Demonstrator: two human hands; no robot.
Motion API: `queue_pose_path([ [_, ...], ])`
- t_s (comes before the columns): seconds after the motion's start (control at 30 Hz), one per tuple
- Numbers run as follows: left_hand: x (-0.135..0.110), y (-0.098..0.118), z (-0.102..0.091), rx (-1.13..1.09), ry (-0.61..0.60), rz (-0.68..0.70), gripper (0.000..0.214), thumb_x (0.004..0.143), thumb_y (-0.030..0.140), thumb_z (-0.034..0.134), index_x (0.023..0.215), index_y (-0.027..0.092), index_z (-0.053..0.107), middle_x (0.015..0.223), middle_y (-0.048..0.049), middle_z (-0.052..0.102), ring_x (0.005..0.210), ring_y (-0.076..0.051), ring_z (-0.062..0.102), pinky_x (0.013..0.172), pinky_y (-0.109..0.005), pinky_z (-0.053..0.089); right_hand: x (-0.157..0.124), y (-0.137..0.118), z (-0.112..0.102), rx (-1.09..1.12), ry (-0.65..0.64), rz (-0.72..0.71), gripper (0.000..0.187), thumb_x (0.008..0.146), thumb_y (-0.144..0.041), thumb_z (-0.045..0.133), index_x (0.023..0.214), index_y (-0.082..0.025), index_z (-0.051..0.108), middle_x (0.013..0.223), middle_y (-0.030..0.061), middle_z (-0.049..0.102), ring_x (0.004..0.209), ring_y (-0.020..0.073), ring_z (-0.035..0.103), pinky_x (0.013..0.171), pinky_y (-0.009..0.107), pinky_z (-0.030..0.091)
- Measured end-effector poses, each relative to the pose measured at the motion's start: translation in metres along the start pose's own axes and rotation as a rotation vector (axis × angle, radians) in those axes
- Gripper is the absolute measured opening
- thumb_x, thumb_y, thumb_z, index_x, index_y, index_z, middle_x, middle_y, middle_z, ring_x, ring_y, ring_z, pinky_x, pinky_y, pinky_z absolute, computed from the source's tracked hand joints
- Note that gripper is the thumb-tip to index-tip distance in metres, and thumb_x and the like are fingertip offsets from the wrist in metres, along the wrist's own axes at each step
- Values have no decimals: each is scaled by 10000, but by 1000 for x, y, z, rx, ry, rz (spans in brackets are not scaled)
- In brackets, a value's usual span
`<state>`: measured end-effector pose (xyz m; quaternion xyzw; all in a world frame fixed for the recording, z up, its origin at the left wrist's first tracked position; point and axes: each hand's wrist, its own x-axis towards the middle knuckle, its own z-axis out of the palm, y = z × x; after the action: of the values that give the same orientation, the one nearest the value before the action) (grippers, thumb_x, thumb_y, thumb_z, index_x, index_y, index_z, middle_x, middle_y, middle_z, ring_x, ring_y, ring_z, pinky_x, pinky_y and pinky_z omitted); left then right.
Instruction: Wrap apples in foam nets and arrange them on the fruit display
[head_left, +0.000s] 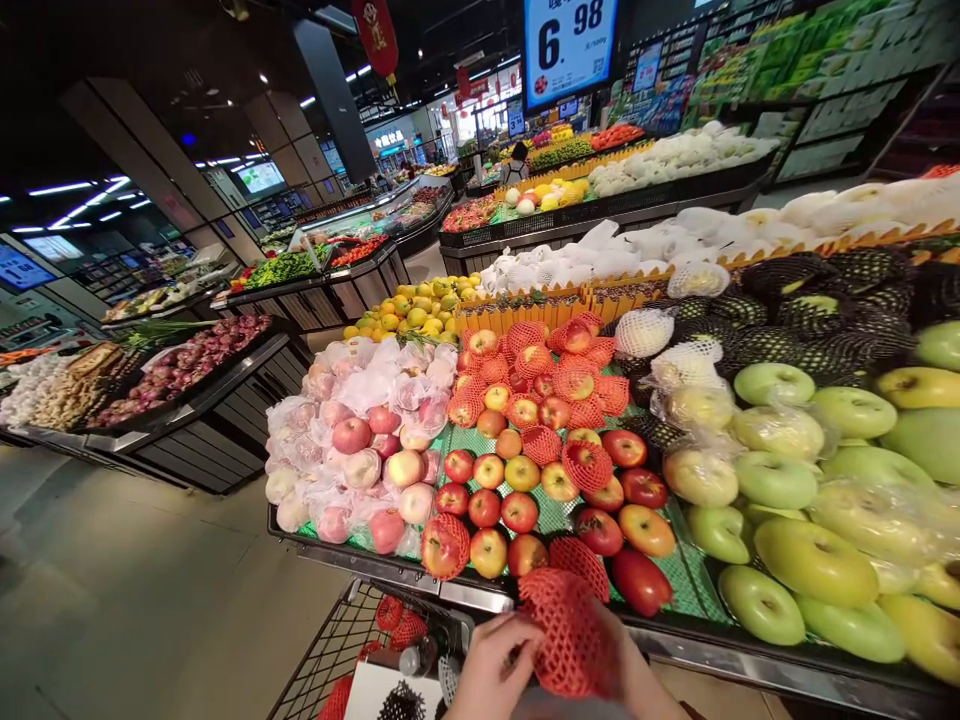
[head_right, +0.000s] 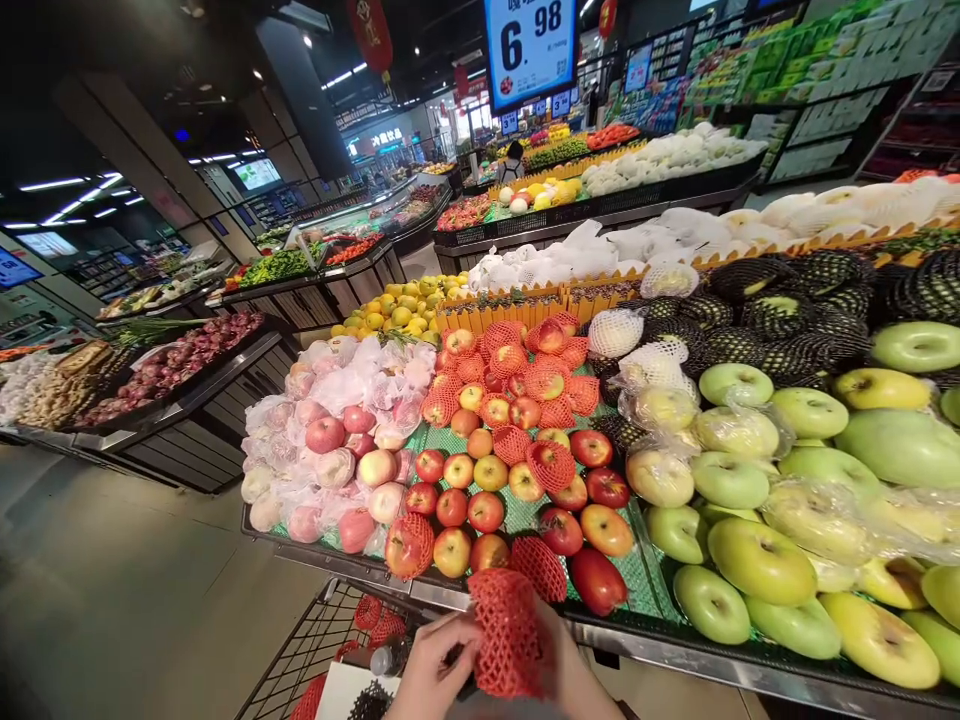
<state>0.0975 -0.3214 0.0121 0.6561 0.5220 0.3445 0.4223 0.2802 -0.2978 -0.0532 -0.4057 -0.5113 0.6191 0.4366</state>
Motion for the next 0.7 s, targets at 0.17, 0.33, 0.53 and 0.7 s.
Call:
queue_pose_path([
  [0.17, -1, -10, 1, 37, 55, 167, 205, 850, 354, 640, 891, 193, 759, 919, -98, 743, 886, -193, 694, 795, -237, 557, 8, -41, 22, -63, -257, 12, 525, 761, -482, 732, 1199, -194, 699, 1052, 137, 729, 1147, 317, 627, 1090, 417, 457],
  [0.33, -7, -26, 7, -144, 294, -41, 377, 708, 491, 772, 929, 186, 782, 999, -121, 760, 935, -241, 710, 874, -310, 572, 17, -33, 17, 111, -166, 130, 614, 686, -646, 746, 1057, -157, 730, 1024, 153, 726, 1005, 319, 682, 951, 454, 537],
  [0.53, 1, -35, -1, -212, 171, -34, 345, 695, 500, 774, 823, 181, 801, 893, -120, 776, 783, -249, 724, 755, -335, 605, -1, -24, 4, -165, -97, 15, 479, 835, -607, 628, 1007, -169, 722, 1017, 141, 718, 956, 262, 669, 901, 410, 543],
  [0.7, 2, -36, -5, -171, 378, -175, 428, 526, 466, 879, 822, 168, 798, 885, -125, 777, 856, -284, 732, 800, -357, 610, 18, -40, -9, -344, -7, -141, 306, 955, -430, 513, 961, -181, 692, 970, 100, 712, 929, 226, 658, 859, 361, 534],
])
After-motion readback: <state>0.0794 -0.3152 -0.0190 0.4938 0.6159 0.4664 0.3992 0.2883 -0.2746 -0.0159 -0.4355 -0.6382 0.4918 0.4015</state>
